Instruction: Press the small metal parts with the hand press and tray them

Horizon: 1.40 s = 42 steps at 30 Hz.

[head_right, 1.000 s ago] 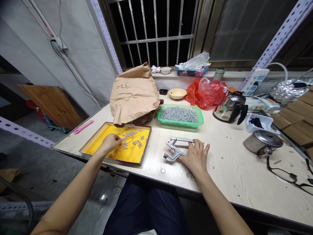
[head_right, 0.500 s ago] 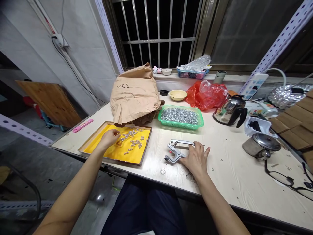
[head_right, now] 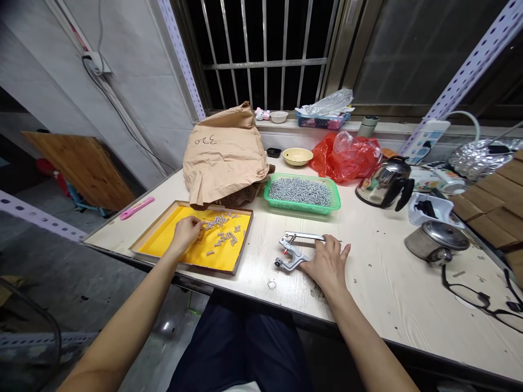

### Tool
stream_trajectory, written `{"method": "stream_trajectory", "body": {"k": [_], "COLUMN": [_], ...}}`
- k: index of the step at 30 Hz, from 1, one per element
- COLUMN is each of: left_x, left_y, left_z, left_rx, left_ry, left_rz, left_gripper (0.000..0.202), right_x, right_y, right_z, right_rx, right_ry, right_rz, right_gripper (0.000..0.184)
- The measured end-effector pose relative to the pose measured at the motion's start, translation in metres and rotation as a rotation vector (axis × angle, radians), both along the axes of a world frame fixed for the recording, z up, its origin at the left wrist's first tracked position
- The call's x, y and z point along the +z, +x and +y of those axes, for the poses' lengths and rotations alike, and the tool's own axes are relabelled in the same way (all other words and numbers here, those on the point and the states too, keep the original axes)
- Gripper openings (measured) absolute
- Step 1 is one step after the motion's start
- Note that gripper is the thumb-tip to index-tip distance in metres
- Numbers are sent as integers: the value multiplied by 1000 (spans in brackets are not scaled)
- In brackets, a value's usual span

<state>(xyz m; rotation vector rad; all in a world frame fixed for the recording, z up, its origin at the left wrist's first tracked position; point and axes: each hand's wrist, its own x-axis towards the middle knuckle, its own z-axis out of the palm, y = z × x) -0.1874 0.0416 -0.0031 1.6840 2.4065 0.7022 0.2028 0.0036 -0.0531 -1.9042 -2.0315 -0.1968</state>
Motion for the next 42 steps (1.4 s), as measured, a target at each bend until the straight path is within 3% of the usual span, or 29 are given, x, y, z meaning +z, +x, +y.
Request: {"method": "stream_trajectory", "body": {"k": [12,20,25,29,33,35,37,39,42], "left_x": [-2,-3,-10,-11,-5,1,8,16,27], "left_y": [1,2,4,0,7,16,25,29,23], "left_z": [1,0,-1,-3,-5,-7,-10,-13,-13], "left_rx": [30,82,7,5,-14,-156,-370,-470,-265], "left_ry": [84,29,-22,-81,-45,-30,-121,-202,-118], "left_rz": [-80,-108,-147,-55,133,174,125,56,81], "left_gripper": [20,19,19,21,34,38,31,25,30], "right_x": [2,-2,-1,-1,-1,-1,-1,-1,-2], "right_y": [-1,0,0,0,0,0,1,1,1], "right_z": [-1,1,0,0,0,0,0,1,1], "right_rx": [-5,-2,0,-3,-1,0,-5,-9,-6], "right_ry": [-9,-5,-14,-17,-12,-11,-11,-8,-2], "right_rz": [4,1,12,8,-9,-13,-11,-4,3], "right_gripper": [72,71,71,71,71,71,72,72,72]}}
